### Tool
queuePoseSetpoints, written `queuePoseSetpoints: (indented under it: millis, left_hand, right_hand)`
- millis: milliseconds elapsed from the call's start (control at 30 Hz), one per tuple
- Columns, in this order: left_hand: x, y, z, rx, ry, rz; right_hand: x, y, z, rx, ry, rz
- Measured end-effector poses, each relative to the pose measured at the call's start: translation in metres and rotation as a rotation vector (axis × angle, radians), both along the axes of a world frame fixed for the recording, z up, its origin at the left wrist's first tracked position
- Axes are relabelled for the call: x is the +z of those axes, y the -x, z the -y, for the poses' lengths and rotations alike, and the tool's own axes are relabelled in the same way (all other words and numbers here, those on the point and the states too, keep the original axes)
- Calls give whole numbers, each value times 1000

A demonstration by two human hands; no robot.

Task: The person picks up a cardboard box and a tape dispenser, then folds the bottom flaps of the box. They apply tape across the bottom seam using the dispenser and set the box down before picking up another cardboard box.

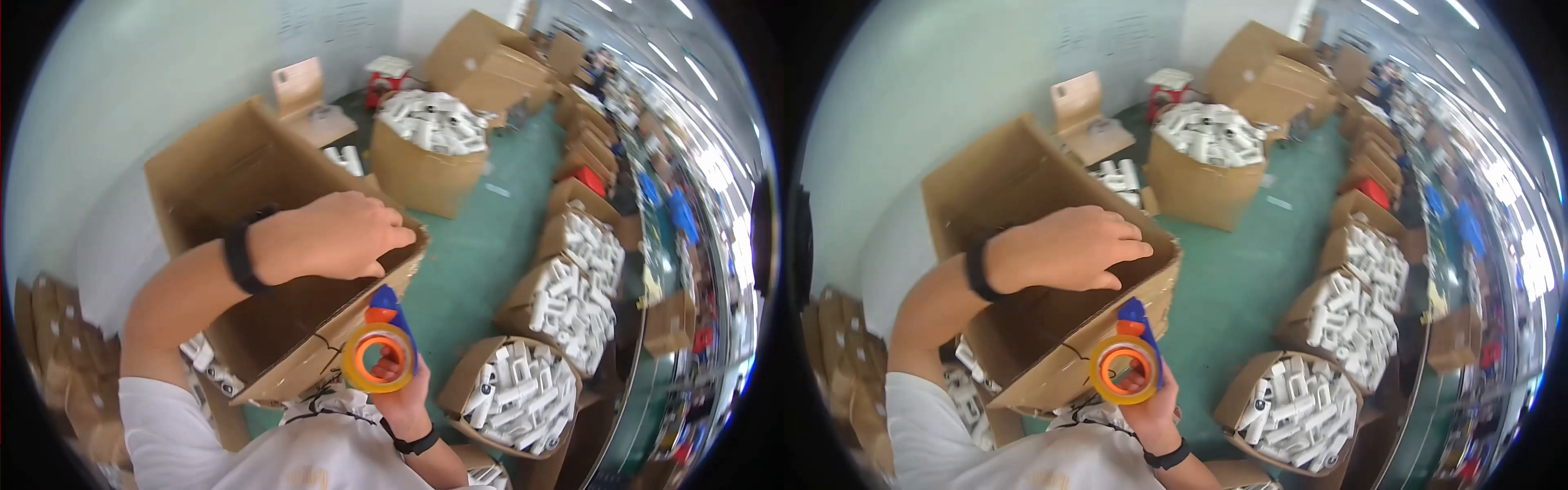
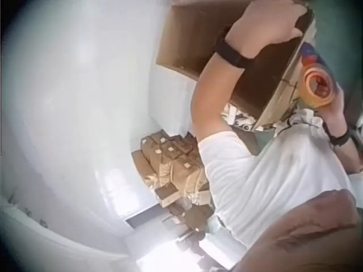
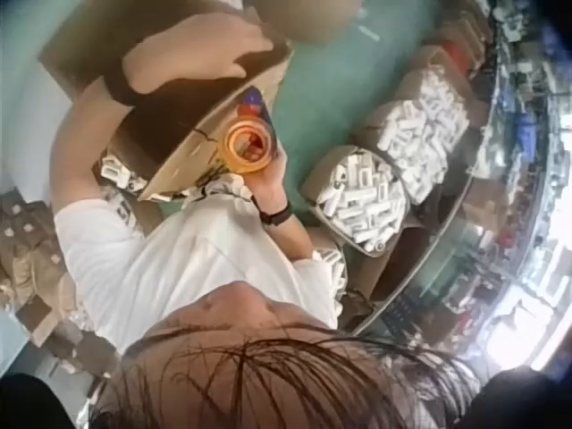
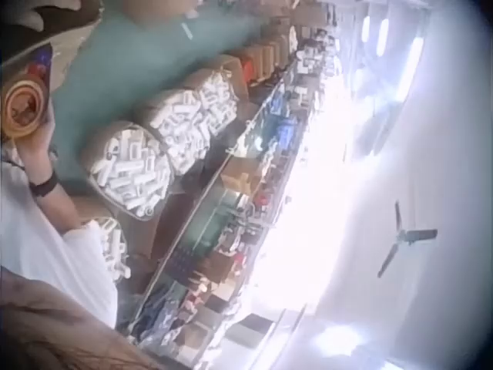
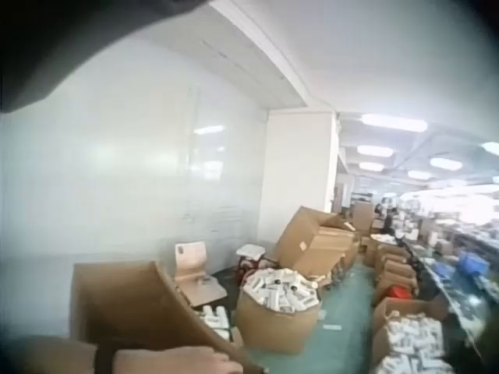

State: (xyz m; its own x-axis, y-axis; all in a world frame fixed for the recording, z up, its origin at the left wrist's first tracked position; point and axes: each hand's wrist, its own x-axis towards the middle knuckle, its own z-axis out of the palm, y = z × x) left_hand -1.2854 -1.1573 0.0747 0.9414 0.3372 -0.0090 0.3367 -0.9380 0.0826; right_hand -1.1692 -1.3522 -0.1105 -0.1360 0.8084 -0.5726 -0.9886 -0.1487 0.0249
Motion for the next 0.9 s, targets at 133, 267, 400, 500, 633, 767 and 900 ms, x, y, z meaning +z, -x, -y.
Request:
queuePoseSetpoints:
  millis: [133, 267, 400, 500, 633, 767, 900]
  left_hand:
    - [69, 84, 73, 175, 18, 280]
    - [89, 153, 146, 362, -146, 395]
    - [76, 234, 214, 668, -254, 266]
    - [15, 257, 201, 859, -153, 2]
    - [-62, 233, 175, 523, -125, -158]
    - [-93, 219, 152, 311, -29, 4]
    - [-114, 224, 142, 304, 53, -105]
  right_hand:
    - [7, 0, -9, 57, 17, 89]
    - [1, -15, -14, 44, 22, 88]
    - [-2, -7, -14, 75, -1, 77]
    - [-19, -19, -6, 97, -88, -6]
    - [-12, -18, -9, 72, -44, 52]
    - [6, -8, -14, -6, 36, 211]
    - [-14, -26, -15, -46, -91, 93]
